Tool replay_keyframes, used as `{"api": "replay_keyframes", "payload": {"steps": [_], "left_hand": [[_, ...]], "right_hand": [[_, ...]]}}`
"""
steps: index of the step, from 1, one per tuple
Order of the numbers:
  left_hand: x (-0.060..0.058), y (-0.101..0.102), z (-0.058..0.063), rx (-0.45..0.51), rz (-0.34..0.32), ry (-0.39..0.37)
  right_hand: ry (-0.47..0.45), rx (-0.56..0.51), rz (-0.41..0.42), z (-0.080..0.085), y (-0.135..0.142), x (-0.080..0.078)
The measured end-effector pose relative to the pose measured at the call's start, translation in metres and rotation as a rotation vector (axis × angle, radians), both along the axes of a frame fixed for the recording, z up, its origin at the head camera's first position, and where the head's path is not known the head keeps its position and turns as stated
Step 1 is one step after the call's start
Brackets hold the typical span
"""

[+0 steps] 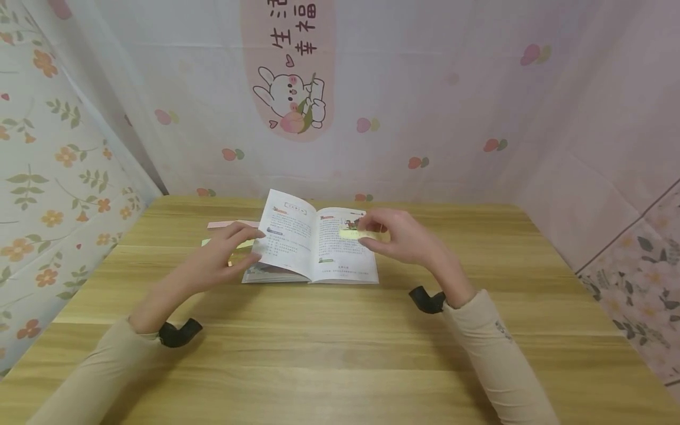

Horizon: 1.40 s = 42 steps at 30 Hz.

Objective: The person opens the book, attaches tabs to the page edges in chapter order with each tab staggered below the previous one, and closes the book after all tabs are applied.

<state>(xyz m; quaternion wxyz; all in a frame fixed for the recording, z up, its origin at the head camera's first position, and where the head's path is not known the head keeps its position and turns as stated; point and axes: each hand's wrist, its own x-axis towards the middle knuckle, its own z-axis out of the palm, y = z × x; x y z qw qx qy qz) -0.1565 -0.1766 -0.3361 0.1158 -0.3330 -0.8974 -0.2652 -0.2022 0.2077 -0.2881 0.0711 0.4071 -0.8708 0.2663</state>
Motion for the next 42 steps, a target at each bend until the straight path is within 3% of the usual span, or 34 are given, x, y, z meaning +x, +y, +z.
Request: {"api": "replay_keyframes", "payload": {"steps": [7, 17, 24, 37, 42], "left_hand": [[-0.001, 0.015, -0.002, -0.027, -0.029, 0.017], [-0.003, 0.029, -0.005, -0.119, -0.019, -0.068], [-0.005, 0.039, -0.013, -0.181, -0.056, -0.043], [-0.005, 0.061, -0.017, -0.272, -0.029, -0.176], [-0.006, 0.068, -0.020, -0.289, -0.039, -0.170]], "right_hand": [[-0.032, 0.040, -0.002, -0.005, 0.006, 0.001], [-0.060, 0.104, -0.047, -0.010, 0.012, 0.004], [-0.091, 0.122, -0.063, -0.017, 0.017, 0.006], [-0.095, 0.156, -0.067, -0.028, 0.023, 0.007], [-0.088, 0.160, -0.068, -0.033, 0.027, 0.008]]}}
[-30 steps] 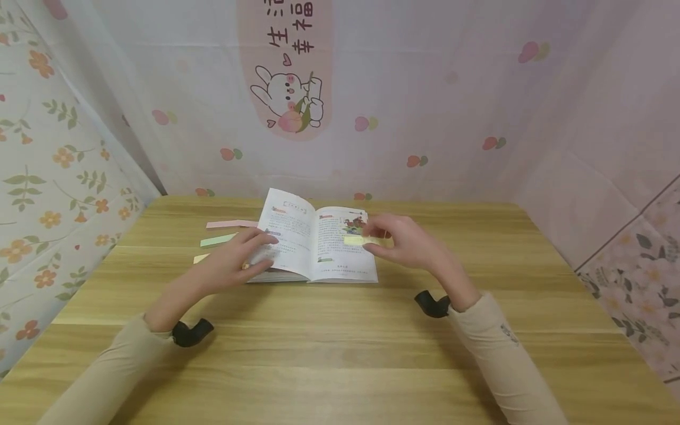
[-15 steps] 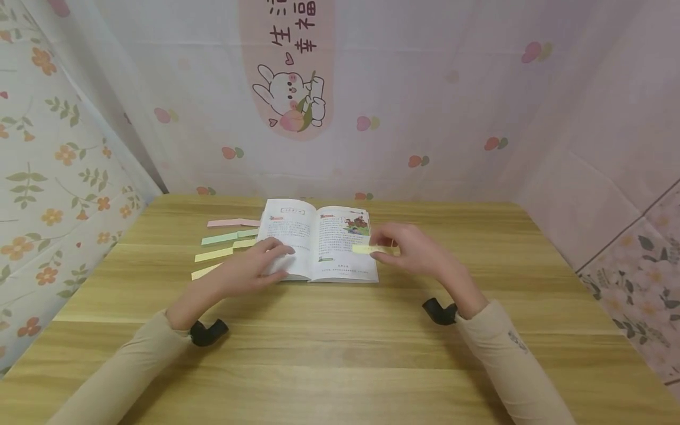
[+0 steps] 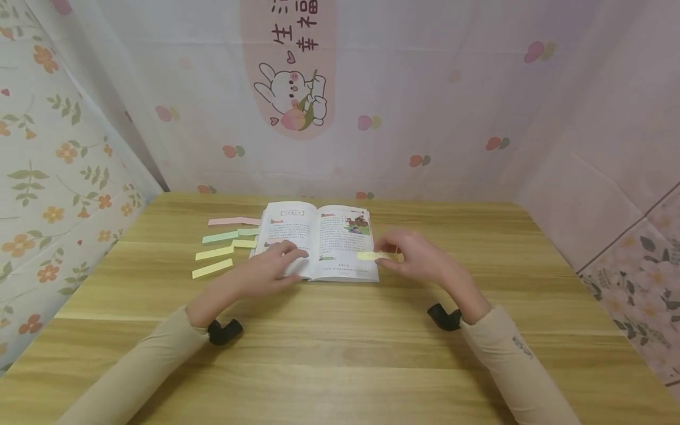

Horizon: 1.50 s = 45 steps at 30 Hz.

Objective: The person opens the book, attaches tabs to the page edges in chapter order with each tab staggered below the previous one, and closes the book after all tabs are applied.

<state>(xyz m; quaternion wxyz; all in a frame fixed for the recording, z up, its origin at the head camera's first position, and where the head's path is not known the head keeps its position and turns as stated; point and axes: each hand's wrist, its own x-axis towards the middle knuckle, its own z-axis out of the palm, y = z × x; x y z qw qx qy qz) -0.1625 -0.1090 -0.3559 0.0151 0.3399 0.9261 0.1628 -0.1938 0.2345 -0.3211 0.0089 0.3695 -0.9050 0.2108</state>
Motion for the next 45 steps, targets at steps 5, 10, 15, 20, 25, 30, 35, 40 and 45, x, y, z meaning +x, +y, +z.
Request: {"api": "replay_keyframes", "payload": {"steps": [5, 10, 15, 20, 25, 30, 35, 40, 45], "left_hand": [[-0.002, 0.008, -0.003, -0.003, -0.005, -0.008], [-0.003, 0.015, -0.004, 0.009, 0.002, -0.012], [-0.003, 0.021, -0.001, 0.005, 0.010, -0.011], [-0.007, 0.030, -0.001, -0.019, -0.002, 0.019], [-0.012, 0.040, -0.002, -0.039, -0.003, 0.013], [-0.016, 0.048, -0.002, -0.056, -0.004, -0.010], [-0.016, 0.056, 0.001, -0.063, -0.006, -0.042], [-0.016, 0.063, 0.005, -0.073, -0.008, -0.054], [-0.018, 0.072, 0.007, -0.082, -0.022, -0.070]], "right_hand": [[0.002, -0.006, 0.003, -0.006, 0.006, -0.001], [0.007, -0.002, 0.011, -0.011, 0.010, -0.003], [0.002, -0.008, 0.013, -0.016, 0.012, -0.007], [-0.014, 0.005, -0.007, -0.019, 0.014, -0.009], [-0.039, 0.005, -0.026, -0.023, 0.016, -0.013], [-0.058, 0.004, -0.039, -0.027, 0.017, -0.019], [-0.061, 0.003, -0.030, -0.027, 0.014, -0.024], [-0.064, 0.007, -0.017, -0.030, 0.014, -0.027], [-0.077, 0.004, -0.017, -0.034, 0.017, -0.030]]}}
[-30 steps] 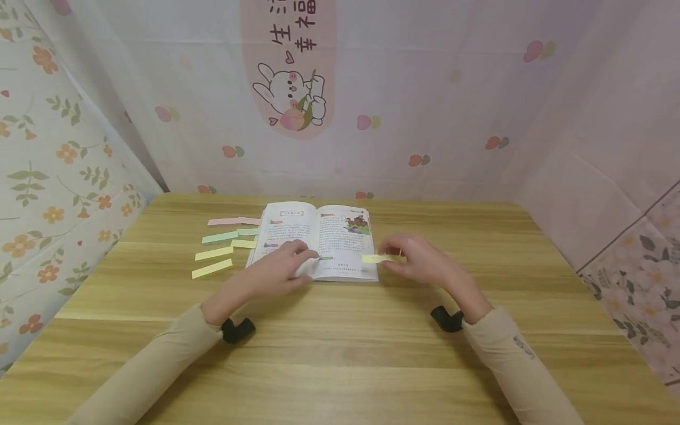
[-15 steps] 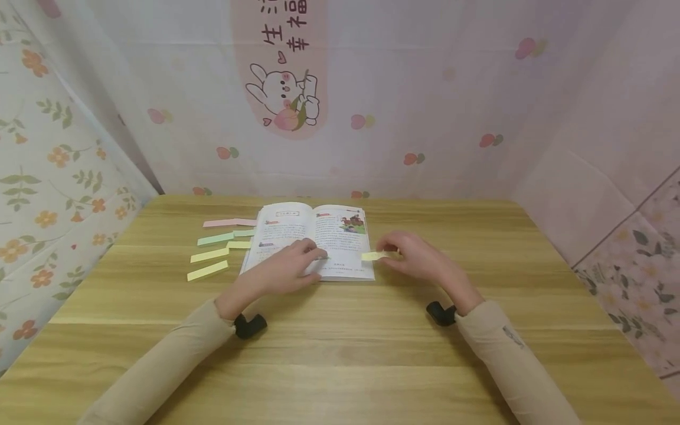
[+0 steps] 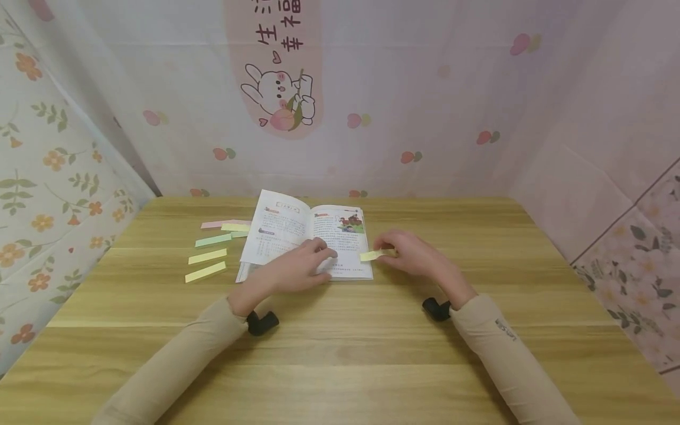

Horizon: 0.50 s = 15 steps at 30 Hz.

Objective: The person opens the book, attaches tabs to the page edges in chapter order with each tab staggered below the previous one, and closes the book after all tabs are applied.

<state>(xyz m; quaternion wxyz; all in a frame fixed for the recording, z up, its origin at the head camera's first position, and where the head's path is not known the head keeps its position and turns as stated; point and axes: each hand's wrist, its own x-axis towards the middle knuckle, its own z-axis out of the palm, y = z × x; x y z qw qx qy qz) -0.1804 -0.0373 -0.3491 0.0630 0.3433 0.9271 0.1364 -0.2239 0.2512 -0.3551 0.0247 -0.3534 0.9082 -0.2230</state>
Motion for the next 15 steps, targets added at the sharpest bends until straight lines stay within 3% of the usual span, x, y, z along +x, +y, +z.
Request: {"api": "replay_keyframes", "payload": {"steps": [15], "left_hand": [[-0.005, 0.022, 0.000, -0.067, 0.009, -0.022]], "right_hand": [[-0.011, 0.008, -0.017, -0.006, 0.002, -0.005]]}}
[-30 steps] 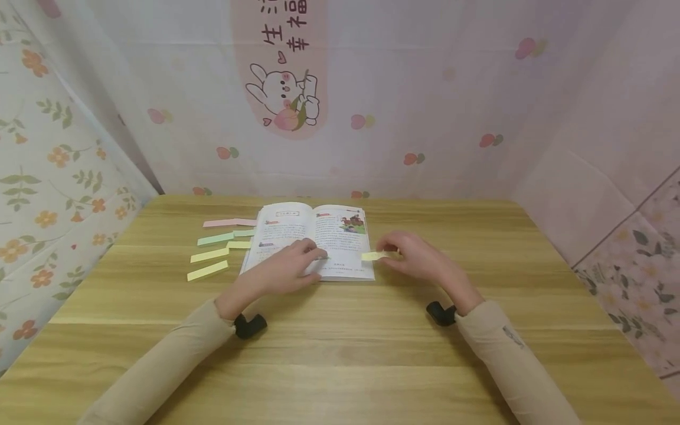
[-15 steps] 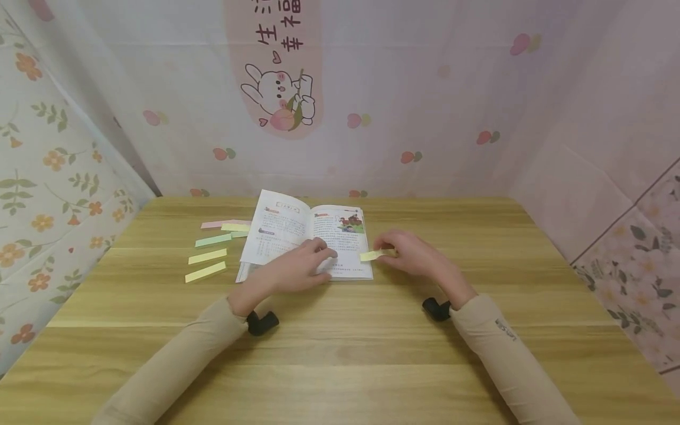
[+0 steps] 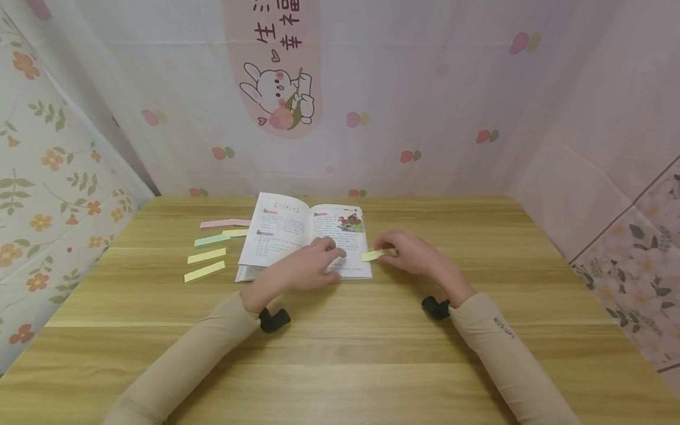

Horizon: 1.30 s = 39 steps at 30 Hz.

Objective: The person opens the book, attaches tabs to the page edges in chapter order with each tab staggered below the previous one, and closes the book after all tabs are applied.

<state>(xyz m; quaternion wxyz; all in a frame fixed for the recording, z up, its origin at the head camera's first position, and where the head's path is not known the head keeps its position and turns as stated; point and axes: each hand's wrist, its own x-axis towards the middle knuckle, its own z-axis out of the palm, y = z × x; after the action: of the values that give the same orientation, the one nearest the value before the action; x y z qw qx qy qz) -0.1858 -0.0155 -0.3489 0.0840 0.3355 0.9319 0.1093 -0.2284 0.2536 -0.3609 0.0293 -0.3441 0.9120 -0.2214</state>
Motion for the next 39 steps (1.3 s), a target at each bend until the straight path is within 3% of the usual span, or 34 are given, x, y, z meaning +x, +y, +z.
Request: {"api": "replay_keyframes", "payload": {"steps": [20, 39], "left_hand": [[-0.003, 0.022, -0.004, -0.055, -0.040, -0.012], [0.000, 0.029, -0.004, -0.142, -0.051, -0.015]], "right_hand": [[0.039, 0.018, 0.042, 0.000, -0.005, 0.000], [0.004, 0.043, 0.031, 0.002, -0.005, -0.001]]}}
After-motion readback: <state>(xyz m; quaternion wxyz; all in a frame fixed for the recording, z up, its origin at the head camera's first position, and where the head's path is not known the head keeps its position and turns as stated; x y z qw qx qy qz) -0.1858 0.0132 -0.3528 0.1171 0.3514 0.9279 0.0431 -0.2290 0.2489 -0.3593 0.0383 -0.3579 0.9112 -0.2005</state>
